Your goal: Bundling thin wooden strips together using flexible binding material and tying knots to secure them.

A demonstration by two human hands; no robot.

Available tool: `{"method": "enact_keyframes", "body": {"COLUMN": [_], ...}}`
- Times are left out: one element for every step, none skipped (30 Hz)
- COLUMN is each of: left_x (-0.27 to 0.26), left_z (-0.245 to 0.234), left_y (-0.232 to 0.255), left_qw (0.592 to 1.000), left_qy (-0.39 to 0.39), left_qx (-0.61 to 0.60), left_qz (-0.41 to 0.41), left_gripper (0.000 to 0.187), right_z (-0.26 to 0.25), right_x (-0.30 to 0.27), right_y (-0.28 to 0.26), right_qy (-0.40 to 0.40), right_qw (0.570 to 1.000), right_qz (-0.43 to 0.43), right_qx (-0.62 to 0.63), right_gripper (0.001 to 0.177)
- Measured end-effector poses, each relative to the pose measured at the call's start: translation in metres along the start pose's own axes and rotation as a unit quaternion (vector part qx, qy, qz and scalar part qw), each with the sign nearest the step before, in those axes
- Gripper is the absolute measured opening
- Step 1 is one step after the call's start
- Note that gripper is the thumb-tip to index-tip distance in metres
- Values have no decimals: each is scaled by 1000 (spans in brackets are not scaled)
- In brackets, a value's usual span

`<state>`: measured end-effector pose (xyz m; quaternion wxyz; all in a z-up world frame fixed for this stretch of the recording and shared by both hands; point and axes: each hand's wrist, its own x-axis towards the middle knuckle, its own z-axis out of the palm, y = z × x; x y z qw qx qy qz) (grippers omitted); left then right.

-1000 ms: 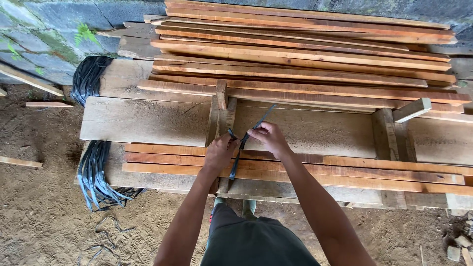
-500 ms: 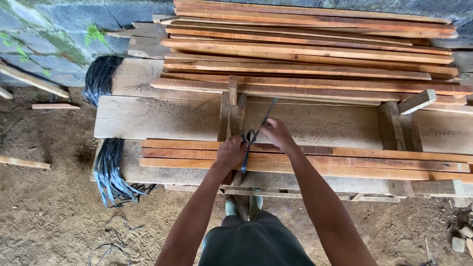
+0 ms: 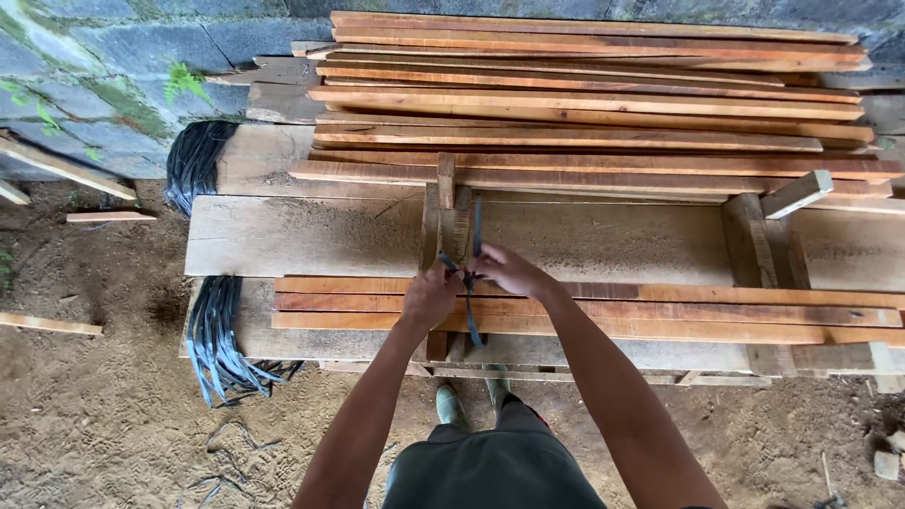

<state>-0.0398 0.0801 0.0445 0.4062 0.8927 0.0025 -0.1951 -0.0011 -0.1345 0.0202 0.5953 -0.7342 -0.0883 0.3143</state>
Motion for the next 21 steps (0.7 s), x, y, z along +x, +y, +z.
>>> {"method": "enact_keyframes", "body": {"left_x": [-2, -5, -9, -2, 5, 12, 17, 21, 25, 34, 44, 53, 50, 48, 46, 41, 36, 30, 24, 17, 9], "left_z": [-6, -10, -14, -8, -3, -1, 1, 3, 6, 12, 18, 24, 23, 20, 18, 12, 6, 1, -7, -14, -21], "left_y": [7, 14, 21, 15, 9, 2, 4, 6, 7, 3, -2, -6, -2, 2, 6, 9, 11, 13, 17, 21, 24], "left_qw": [1000, 1000, 999, 999, 999, 998, 998, 999, 999, 999, 1000, 999, 999, 999, 998, 998, 997, 995, 995, 991, 985], "left_qy": [1, -3, -8, -7, -3, 2, 5, 2, -1, -1, -10, -21, -23, -35, -46, -47, -65, -83, -84, -114, -145], "left_qx": [0, -16, -32, -32, -41, -48, -48, -50, -51, -51, -8, 35, 36, 26, 17, 18, 29, 40, 40, 62, 84], "left_qz": [-1, 6, 12, 13, 20, 27, 27, 22, 17, 17, 10, 3, 2, 14, 25, 25, 35, 44, 42, 39, 37], "left_gripper": [33, 33, 33, 33, 35, 37, 37, 36, 36, 36, 40, 44, 44, 39, 34, 34, 35, 36, 36, 32, 29], "right_z": [-3, -5, -8, -11, -15, -17, -27, -36, -45, -47, -49, -51, -49, -48, -47, -47, -46, -45, -47, -48, -49], "right_x": [7, 11, 15, 18, 20, 25, 37, 47, 57, 54, 50, 45, 50, 56, 61, 67, 72, 77, 82, 86, 90], "right_y": [4, 11, 17, 22, 26, 30, 43, 59, 74, 61, 47, 35, 38, 40, 42, 52, 62, 73, 82, 92, 102], "right_qy": [-1, 6, 14, 13, 38, 61, 60, 95, 130, 130, 160, 190, 191, 208, 225, 225, 243, 259, 258, 261, 264], "right_qw": [1000, 1000, 1000, 1000, 999, 997, 997, 995, 991, 991, 986, 975, 975, 970, 965, 965, 964, 962, 962, 959, 954], "right_qz": [-1, -2, -3, -4, 9, 19, 17, 12, 7, 7, 34, 62, 64, 77, 90, 90, 81, 73, 74, 96, 117], "right_qx": [0, -13, -27, -28, -34, -41, -42, -28, -15, -14, 41, 97, 98, 100, 101, 102, 71, 39, 41, 60, 80], "right_gripper": [49, 43, 38, 38, 35, 32, 32, 25, 18, 18, 15, 14, 14, 18, 22, 22, 23, 25, 25, 31, 37]}}
